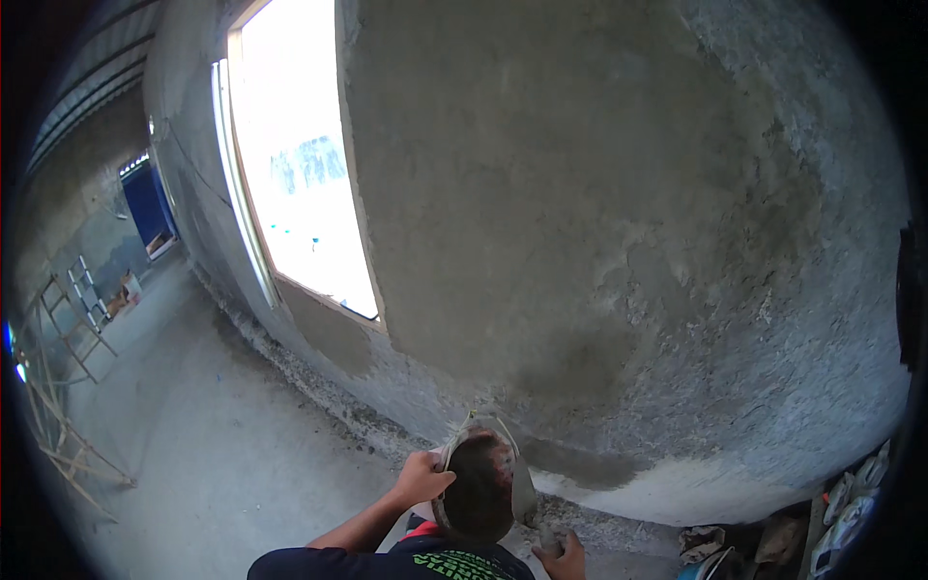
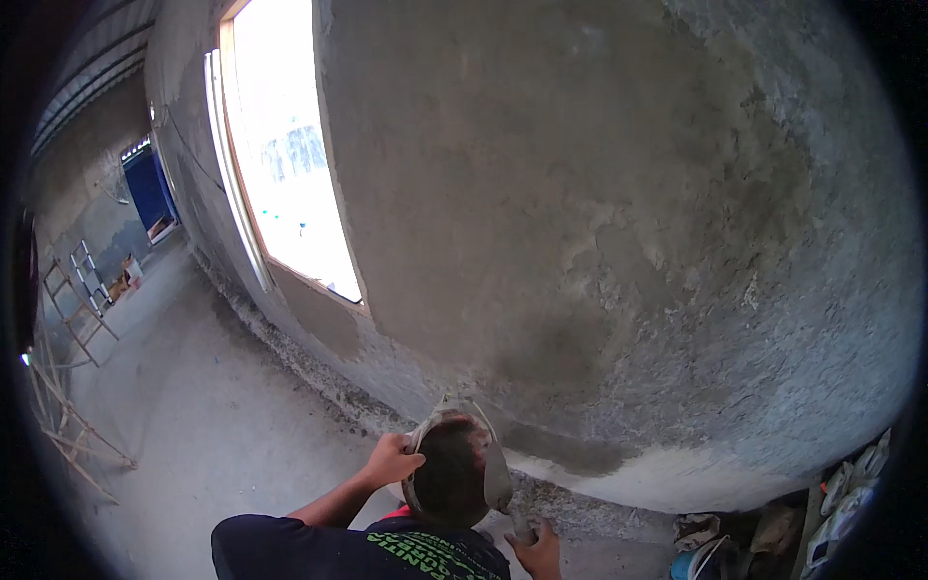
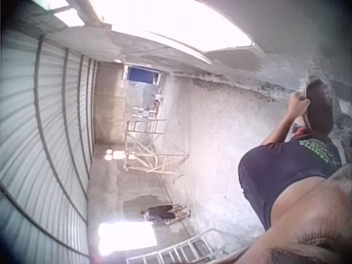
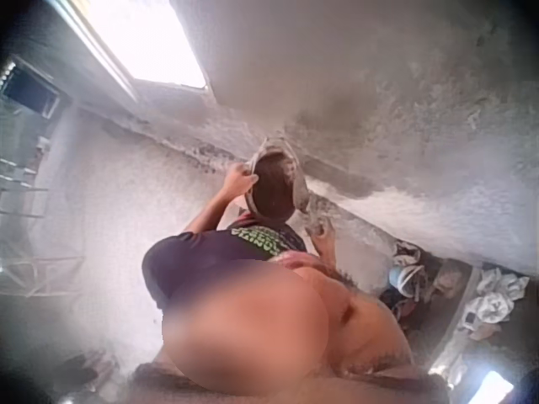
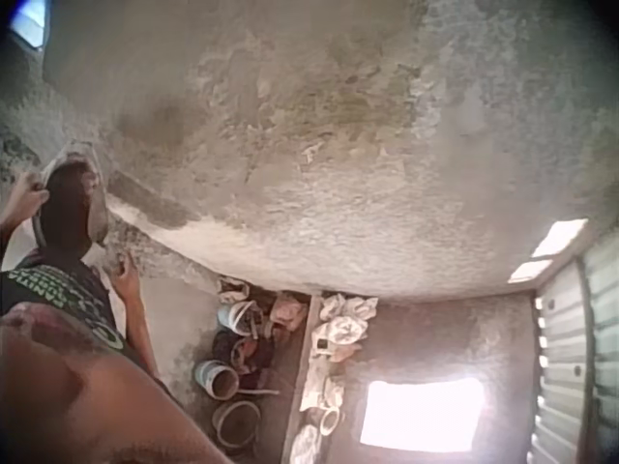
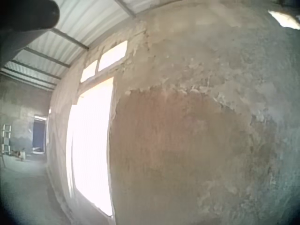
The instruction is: The person plasters a wall by repeatedly scooping mortar from a handheld bucket with a trowel and spreading and smoothing it across the wall surface.
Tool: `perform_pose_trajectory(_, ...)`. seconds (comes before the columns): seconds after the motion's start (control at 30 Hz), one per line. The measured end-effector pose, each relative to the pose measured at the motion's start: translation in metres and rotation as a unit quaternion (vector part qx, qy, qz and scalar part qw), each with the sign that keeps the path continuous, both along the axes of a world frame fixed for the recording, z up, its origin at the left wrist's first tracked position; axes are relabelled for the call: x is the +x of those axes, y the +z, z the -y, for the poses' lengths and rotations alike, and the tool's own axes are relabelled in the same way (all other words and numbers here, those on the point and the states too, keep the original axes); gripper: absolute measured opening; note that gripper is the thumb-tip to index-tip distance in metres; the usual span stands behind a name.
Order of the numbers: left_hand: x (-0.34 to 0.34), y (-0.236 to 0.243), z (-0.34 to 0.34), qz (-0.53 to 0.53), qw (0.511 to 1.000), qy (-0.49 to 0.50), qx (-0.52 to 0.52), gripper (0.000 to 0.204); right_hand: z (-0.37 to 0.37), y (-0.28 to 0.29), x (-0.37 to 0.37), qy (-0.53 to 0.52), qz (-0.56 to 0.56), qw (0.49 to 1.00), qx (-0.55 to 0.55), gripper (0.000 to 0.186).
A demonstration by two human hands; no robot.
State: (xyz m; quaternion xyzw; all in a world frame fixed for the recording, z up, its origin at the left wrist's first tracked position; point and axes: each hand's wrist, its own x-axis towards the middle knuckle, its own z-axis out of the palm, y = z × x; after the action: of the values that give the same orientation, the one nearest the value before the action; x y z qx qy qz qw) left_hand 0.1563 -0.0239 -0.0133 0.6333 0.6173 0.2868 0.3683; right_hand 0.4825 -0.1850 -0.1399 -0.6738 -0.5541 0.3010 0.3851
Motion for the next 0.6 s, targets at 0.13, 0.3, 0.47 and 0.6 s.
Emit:
perform_pose_trajectory(0.13, 0.004, -0.008, 0.000, -0.042, 0.998, -0.030, 0.043, 0.025, 0.016, -0.042, 0.011, 0.024, 0.035, 0.999, 0.026, 0.058)
perform_pose_trajectory(0.3, 0.001, -0.007, 0.003, 0.002, 0.998, -0.059, 0.032, 0.032, 0.034, -0.042, 0.005, -0.040, -0.148, 0.978, -0.141, 0.071)
perform_pose_trajectory(0.47, -0.010, 0.003, 0.004, -0.041, 0.994, -0.087, 0.059, 0.029, 0.043, -0.024, -0.008, -0.047, -0.228, 0.948, -0.218, 0.092)
perform_pose_trajectory(0.6, -0.041, 0.006, 0.004, 0.001, 0.995, -0.100, 0.017, 0.028, 0.042, -0.020, -0.025, -0.087, -0.258, 0.928, -0.254, 0.078)
